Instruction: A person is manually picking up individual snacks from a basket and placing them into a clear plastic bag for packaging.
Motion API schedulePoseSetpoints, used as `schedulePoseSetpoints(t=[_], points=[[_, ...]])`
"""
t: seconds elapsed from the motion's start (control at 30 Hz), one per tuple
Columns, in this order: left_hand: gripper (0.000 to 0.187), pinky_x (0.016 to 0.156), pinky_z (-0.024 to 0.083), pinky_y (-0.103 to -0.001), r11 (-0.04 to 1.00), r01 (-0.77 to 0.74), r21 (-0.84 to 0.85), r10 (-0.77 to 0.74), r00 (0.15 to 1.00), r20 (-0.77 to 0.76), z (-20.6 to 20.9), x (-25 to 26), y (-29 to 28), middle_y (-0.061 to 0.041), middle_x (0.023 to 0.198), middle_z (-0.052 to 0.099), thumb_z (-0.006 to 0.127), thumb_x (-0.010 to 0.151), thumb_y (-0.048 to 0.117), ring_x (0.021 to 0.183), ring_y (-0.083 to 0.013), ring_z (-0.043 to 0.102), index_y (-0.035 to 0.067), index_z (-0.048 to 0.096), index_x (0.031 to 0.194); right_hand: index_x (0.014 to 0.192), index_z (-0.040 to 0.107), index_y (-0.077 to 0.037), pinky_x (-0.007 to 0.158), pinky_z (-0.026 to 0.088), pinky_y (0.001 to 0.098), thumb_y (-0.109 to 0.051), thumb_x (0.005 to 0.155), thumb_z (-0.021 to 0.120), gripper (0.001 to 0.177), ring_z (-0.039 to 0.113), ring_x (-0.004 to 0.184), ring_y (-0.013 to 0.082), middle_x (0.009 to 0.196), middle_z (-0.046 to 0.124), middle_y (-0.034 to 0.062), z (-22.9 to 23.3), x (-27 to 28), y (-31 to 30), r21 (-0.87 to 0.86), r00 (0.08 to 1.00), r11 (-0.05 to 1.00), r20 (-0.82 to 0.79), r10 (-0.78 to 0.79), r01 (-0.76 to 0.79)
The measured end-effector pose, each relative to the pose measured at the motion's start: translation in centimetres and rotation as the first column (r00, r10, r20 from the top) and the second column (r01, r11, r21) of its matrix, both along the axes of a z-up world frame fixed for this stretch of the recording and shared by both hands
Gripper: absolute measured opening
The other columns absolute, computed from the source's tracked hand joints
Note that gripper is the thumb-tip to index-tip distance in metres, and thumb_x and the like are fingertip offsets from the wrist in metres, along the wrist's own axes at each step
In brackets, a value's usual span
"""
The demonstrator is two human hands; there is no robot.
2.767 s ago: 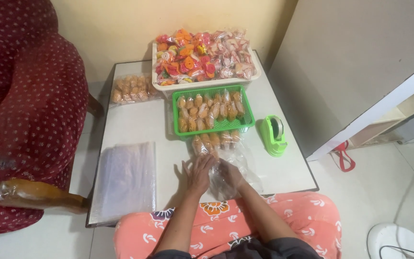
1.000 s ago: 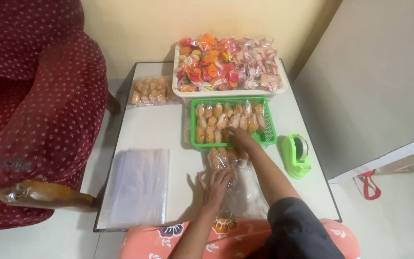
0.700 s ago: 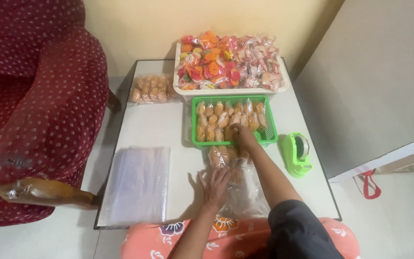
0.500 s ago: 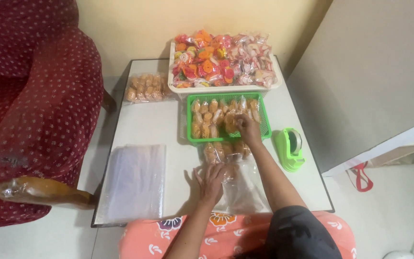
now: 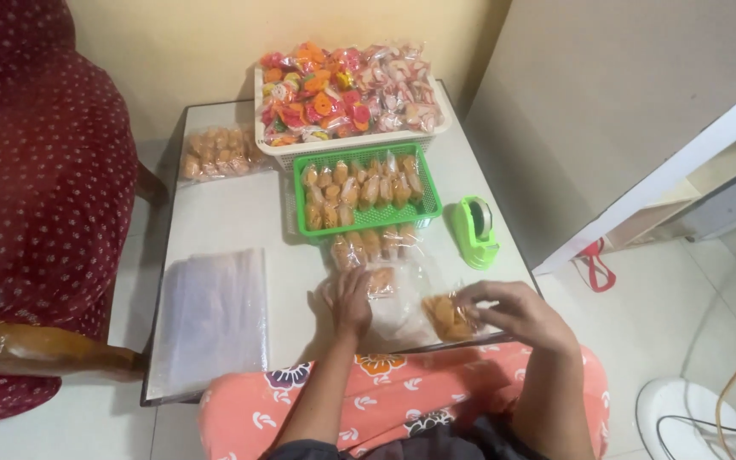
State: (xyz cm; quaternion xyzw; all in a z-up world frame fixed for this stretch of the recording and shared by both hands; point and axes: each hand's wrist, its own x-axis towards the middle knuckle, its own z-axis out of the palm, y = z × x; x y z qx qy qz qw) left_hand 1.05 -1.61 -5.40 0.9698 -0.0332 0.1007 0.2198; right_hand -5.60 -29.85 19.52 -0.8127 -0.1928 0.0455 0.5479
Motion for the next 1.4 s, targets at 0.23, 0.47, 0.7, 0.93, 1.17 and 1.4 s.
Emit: schedulePoseSetpoints(t=[0.23,0.47,0.7,0.93,1.17,1.4], points=[[0.047,0.112,0.012,-0.072,0.998,0.009,-0.061,-0.018,0.990,-0.139,1.0,-0.1,0.5,0.009,0.157,0.044,0.044,0.098,0.006,0.150,-0.0201,0.027,0.032,0.056,0.136,0.098,0.078,-0.014,0.076,0.064,0.0426,-0.007,0.087,0.069,0.016,0.079,0.090,0.0312,0.090,0.079,0.0117,1.1,-3.1,4.5,-0.450,0.997,0.892,-0.082,-0.002,-0.035],[0.052,0.109,0.011,-0.082,0.991,0.019,-0.134,-0.041,0.985,-0.165,2.8,-0.6,0.5,0.007,0.159,0.039,0.058,0.091,0.005,0.151,-0.0257,0.021,0.025,0.053,0.138,0.118,0.073,-0.024,0.083,0.062,0.0419,-0.009,0.094,0.063,0.030,0.075,0.101,0.0351,0.113,0.074,0.0135,-4.4,-0.4,7.9,-0.471,0.947,0.821,0.176,-0.269,0.321],[0.057,0.098,0.048,-0.040,0.788,0.430,-0.440,-0.225,0.867,0.445,2.5,0.3,-0.7,-0.005,0.107,0.064,0.079,0.075,0.054,0.107,-0.0272,0.064,0.013,0.063,0.112,0.119,0.074,-0.025,0.085,0.062,0.0413,-0.011,0.094,0.063,0.030,0.074,0.099,0.0353,0.114,0.073,0.0140,-13.2,3.1,9.5,-0.449,0.913,0.804,0.302,-0.275,0.390],[0.094,0.101,0.049,-0.050,0.716,0.390,-0.579,-0.400,0.909,0.119,2.1,-1.0,-1.5,-0.015,0.123,0.066,0.086,0.066,0.059,0.113,-0.0348,0.066,0.011,0.052,0.139,0.128,0.066,-0.015,0.091,0.062,0.0455,-0.007,0.094,0.061,0.036,0.068,0.109,0.0419,0.126,0.060,0.0199,-24.2,7.3,9.0,-0.357,0.882,0.826,0.349,-0.316,0.437],[0.085,0.109,0.038,-0.043,0.899,0.378,-0.221,-0.291,0.893,0.342,0.6,-0.6,-1.6,-0.005,0.129,0.061,0.076,0.064,0.076,0.125,-0.0275,0.054,0.019,0.064,0.126,0.142,0.057,-0.021,0.112,0.049,0.0421,-0.001,0.088,0.070,0.059,0.053,0.132,0.0473,0.147,0.033,0.0266,-28.8,9.1,9.7,-0.334,0.958,0.899,0.125,-0.256,0.284],[0.035,0.097,0.044,-0.042,0.940,0.265,-0.214,-0.161,0.899,0.407,-2.0,1.3,-1.2,-0.004,0.121,0.063,0.080,0.075,0.024,0.118,-0.0264,0.058,0.014,0.072,0.108,0.145,0.055,-0.015,0.113,0.043,0.0338,0.007,0.078,0.072,0.072,0.059,0.127,0.0377,0.130,0.059,0.0151,-19.0,7.0,9.5,-0.582,0.875,0.769,0.481,0.061,0.266]])
